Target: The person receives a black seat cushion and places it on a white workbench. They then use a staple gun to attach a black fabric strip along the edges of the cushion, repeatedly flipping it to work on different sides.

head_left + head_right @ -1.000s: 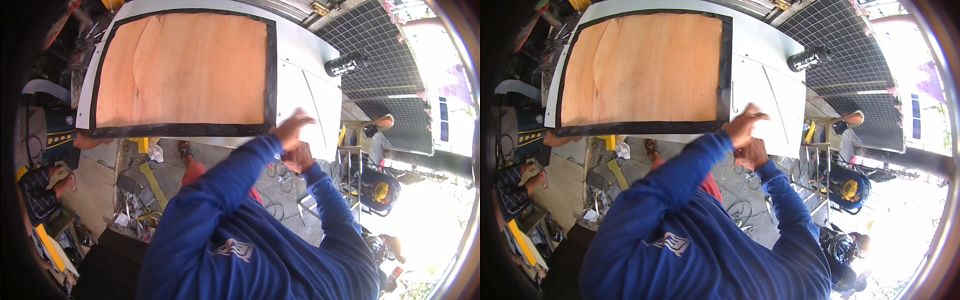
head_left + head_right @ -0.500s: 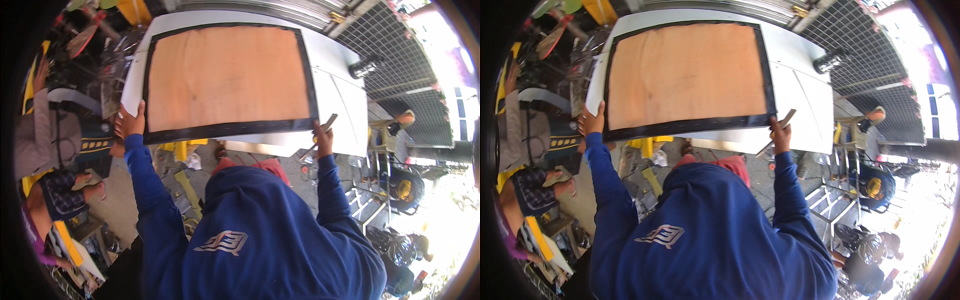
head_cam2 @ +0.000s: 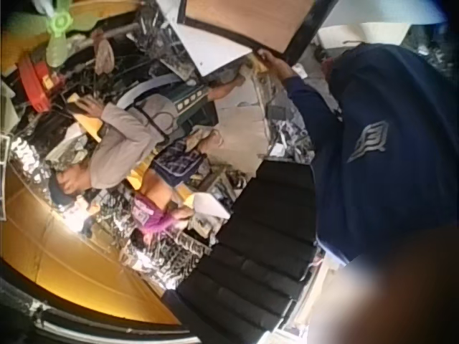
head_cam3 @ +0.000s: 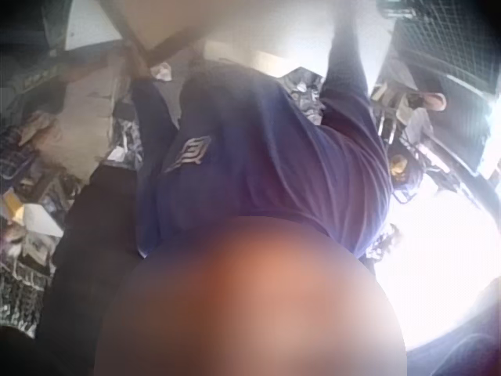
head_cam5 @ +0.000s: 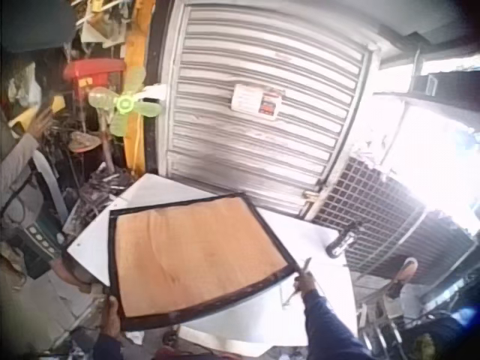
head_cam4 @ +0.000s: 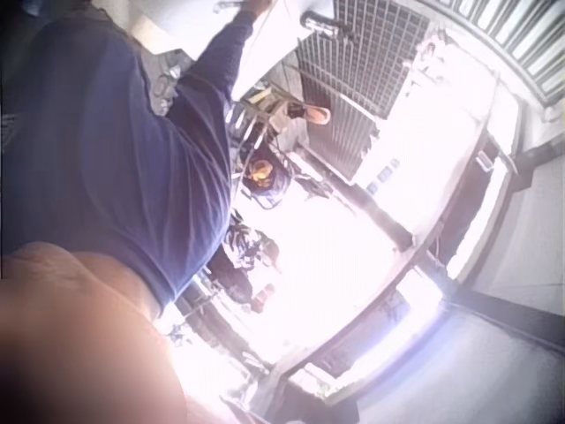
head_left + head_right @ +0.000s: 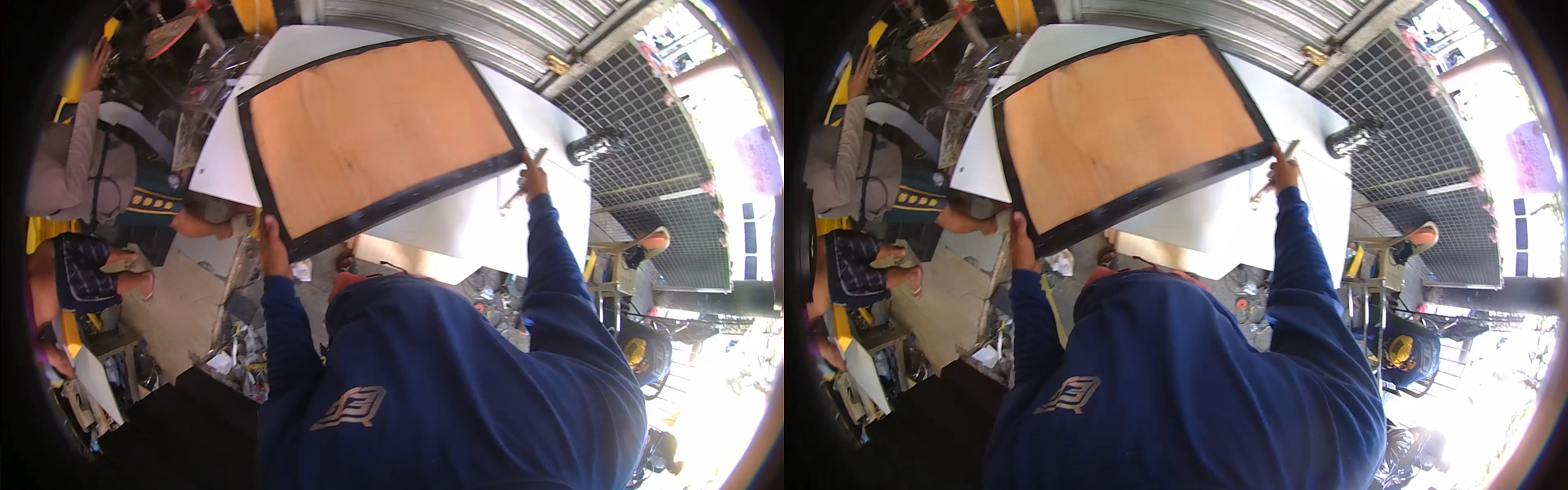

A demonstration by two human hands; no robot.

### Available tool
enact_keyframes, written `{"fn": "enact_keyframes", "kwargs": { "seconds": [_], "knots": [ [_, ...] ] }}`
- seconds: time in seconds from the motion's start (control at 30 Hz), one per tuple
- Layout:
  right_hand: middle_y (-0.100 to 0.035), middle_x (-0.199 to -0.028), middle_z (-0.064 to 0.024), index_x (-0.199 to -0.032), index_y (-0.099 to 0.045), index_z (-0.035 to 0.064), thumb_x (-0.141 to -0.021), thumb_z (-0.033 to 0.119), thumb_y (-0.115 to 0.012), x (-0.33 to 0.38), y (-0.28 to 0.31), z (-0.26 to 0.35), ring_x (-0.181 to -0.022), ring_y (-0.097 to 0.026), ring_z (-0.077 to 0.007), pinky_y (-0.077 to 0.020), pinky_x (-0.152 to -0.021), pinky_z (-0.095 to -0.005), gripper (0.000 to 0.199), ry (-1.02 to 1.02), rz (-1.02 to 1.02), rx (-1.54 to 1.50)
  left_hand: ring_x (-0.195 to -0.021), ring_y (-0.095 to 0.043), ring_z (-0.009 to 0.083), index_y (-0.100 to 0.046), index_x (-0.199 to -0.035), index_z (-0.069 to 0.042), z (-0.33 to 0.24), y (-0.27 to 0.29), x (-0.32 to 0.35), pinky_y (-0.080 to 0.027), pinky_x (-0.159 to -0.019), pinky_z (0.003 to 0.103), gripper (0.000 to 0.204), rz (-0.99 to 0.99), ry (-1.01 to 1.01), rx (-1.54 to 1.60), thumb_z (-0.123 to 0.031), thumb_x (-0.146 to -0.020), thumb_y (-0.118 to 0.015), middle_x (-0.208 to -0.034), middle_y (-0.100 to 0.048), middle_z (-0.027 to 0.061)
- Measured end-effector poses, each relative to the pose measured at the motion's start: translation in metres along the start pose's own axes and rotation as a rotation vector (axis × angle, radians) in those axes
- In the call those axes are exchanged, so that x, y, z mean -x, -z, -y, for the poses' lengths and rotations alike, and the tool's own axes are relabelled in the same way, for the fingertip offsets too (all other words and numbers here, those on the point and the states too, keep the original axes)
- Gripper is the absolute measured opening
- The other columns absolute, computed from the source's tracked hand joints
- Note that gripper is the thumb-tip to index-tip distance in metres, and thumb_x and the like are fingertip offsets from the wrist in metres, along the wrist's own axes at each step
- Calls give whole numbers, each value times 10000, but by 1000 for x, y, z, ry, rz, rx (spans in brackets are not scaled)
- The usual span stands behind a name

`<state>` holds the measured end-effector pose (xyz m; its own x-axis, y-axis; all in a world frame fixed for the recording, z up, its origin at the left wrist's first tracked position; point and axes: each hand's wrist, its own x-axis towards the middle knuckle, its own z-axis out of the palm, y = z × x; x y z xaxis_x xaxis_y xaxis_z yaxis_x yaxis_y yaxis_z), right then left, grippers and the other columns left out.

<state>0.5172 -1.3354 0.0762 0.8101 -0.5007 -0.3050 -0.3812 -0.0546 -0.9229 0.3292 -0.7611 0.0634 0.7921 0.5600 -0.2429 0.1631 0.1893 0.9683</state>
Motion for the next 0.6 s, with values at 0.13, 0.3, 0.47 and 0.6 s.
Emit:
{"fn": "enact_keyframes", "kwargs": {
  "seconds": [0.13, 0.3, 0.47, 0.6],
  "knots": [
    [-573, -725, -76, -1003, -596, -8, -902, 444, -643, 1, 30, -9, -579, -564, -185, -462, -507, -332, 465, 54, 99, -88, -1371, -438, 263, -349, -1518, -19, 13, -37, 55, -366, -1119, 373, 714, -44, 2, 180, -512, -1025, -501, -1513, -425, 147],
    [-672, -833, -173, -1039, -625, -37, -896, 434, -631, 6, 94, -30, -752, -652, -267, -513, -668, -390, 492, 160, 32, 388, -1363, -438, 284, -300, -1539, -22, 37, -74, 111, -353, -1124, 383, 740, -272, 25, 85, -540, -1032, -452, -1525, -405, 156],
    [-711, -1020, -241, -1120, -634, -3, -849, 507, -694, -6, 99, -54, -979, -679, -414, -525, -875, -461, 580, 323, 65, 772, -1154, -497, 208, -462, -1366, -59, 78, -116, 138, -365, -1059, 356, 545, -461, -114, 133, -495, -1040, -432, -1260, -541, 63],
    [-725, -1029, -209, -1162, -648, 52, -842, 510, -713, -6, 76, -63, -977, -699, -367, -544, -866, -453, 563, 451, 93, 915, -1380, -384, 248, -412, -1461, 6, 88, -163, 155, -293, -1131, 348, 696, -489, 41, 254, -548, -1038, -427, -1505, -439, 132]
  ]
}}
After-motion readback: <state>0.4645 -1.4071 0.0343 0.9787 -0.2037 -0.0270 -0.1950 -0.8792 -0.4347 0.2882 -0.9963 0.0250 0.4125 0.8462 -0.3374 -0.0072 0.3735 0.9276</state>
